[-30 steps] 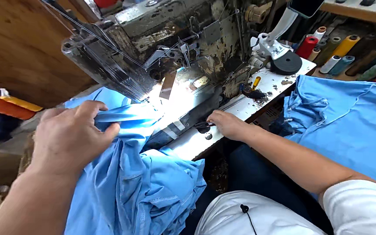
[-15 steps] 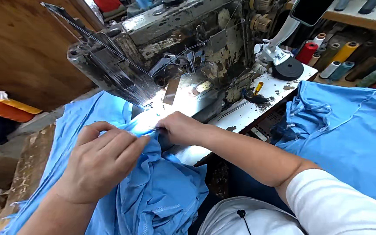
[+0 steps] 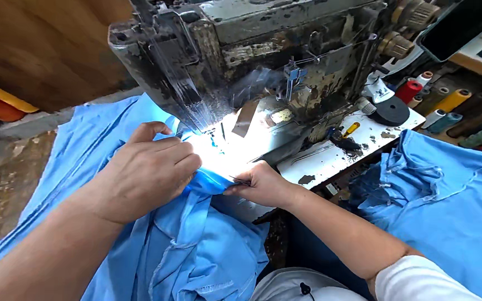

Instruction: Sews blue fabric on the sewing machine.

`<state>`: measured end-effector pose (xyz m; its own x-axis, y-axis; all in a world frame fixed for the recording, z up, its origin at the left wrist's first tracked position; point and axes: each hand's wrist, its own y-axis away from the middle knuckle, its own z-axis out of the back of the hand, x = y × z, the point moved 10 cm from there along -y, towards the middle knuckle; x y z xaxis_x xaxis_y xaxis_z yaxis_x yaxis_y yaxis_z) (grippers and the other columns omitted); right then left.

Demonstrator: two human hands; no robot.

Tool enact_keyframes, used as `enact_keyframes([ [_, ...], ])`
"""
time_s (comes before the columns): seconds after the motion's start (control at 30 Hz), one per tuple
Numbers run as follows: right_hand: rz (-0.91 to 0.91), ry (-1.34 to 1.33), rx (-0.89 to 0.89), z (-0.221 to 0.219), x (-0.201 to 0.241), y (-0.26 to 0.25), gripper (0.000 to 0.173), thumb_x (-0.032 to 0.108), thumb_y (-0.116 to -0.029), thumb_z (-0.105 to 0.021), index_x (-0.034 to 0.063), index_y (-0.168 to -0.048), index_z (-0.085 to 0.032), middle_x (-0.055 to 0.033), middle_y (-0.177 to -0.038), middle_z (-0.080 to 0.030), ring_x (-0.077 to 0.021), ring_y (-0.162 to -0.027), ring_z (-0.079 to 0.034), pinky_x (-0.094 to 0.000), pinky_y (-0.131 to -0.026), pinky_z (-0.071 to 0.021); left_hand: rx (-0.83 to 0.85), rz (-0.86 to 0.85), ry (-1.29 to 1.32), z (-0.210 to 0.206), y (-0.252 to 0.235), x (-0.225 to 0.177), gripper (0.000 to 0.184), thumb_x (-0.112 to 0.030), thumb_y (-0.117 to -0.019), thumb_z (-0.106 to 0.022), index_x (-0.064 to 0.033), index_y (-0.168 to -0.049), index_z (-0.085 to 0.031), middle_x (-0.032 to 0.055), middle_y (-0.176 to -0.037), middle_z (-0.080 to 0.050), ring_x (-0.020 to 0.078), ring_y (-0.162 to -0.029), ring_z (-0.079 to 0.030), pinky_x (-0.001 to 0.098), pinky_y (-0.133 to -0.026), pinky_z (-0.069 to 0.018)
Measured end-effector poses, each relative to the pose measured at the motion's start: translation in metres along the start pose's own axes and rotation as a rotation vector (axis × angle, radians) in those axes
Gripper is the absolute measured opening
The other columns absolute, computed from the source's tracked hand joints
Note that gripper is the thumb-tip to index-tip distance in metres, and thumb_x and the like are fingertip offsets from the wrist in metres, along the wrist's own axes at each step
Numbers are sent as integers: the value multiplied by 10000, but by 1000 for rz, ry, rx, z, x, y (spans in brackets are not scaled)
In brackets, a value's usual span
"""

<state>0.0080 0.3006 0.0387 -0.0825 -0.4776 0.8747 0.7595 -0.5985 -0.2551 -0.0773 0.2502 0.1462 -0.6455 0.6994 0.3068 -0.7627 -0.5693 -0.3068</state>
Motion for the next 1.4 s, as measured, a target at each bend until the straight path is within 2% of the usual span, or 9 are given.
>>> enact_keyframes([
  [0.2, 49, 12, -39, -1, 2, 0, 217, 190, -962, -706, -10, -895, -756, -61, -771, -712, -18, -676, -618, -198, -648, -504, -7, -25, -23, -15, 6, 11, 229, -125, -974, -467, -74, -809, -615, 81, -741, -585, 286, -733, -614, 564, -894, -441],
  [0.4, 70, -4, -51, 1, 4, 2, 196, 162, -953, -703, -12, -880, -755, -50, -740, -696, 1, -641, -591, -175, -617, -484, 99, -32, -45, -3, -5, 11, 272, -132, -951, -440, -68, -739, -598, 92, -687, -598, 307, -700, -647, 580, -850, -470],
  [0.63, 108, -10, -45, 1, 5, 5, 170, 120, -935, -703, -27, -855, -737, -59, -727, -683, -12, -653, -589, -184, -630, -479, 136, -18, 200, -12, -5, -6, 380, -459, -962, -553, -207, -691, -641, -70, -629, -568, 129, -677, -615, 471, -848, -489],
  [0.87, 112, 22, -41, -2, 4, 6, 156, 89, -928, -669, -34, -857, -733, -79, -734, -675, -49, -669, -601, -213, -641, -488, 186, 33, 188, -21, -2, 14, 353, -450, -946, -571, -224, -692, -664, -70, -643, -592, 143, -717, -643, 487, -884, -502],
  [1.03, 90, 11, -51, 1, 4, 6, 217, 150, -966, -675, -28, -859, -734, -54, -709, -666, -18, -632, -584, -187, -617, -484, 151, 61, 125, -7, -8, 25, 311, -370, -941, -537, -179, -734, -668, -3, -794, -640, 222, -902, -676, 546, -921, -497],
  [1.17, 84, -57, -86, 6, 3, 5, 218, 157, -985, -678, -31, -894, -739, -47, -737, -678, -1, -640, -595, -167, -625, -507, 40, 146, 143, 5, -12, 15, 396, -366, -997, -491, -137, -701, -620, 7, -680, -606, 220, -770, -672, 540, -868, -514],
  [1.3, 190, 20, -170, 13, 12, 18, 184, 109, -961, -674, -41, -877, -739, -86, -771, -697, -59, -684, -627, -208, -657, -524, 321, 623, 411, 19, -53, -30, 87, 38, -896, -723, 108, -846, -713, 196, -795, -688, 292, -806, -641, 407, -859, -484],
  [1.37, 266, 108, -222, 15, 19, 31, 151, 79, -953, -664, -31, -915, -761, -112, -868, -739, -114, -786, -685, -250, -739, -560, 129, 426, 347, 1, -30, -34, 84, 23, -817, -747, 32, -900, -748, 166, -875, -716, 336, -883, -682, 517, -863, -500],
  [1.4, 282, 142, -239, 14, 21, 37, 142, 58, -948, -657, -20, -960, -774, -119, -942, -760, -133, -850, -718, -267, -788, -586, 46, 333, 246, -20, -7, -31, 176, -73, -826, -657, -27, -964, -757, 128, -943, -713, 335, -944, -674, 565, -882, -487],
])
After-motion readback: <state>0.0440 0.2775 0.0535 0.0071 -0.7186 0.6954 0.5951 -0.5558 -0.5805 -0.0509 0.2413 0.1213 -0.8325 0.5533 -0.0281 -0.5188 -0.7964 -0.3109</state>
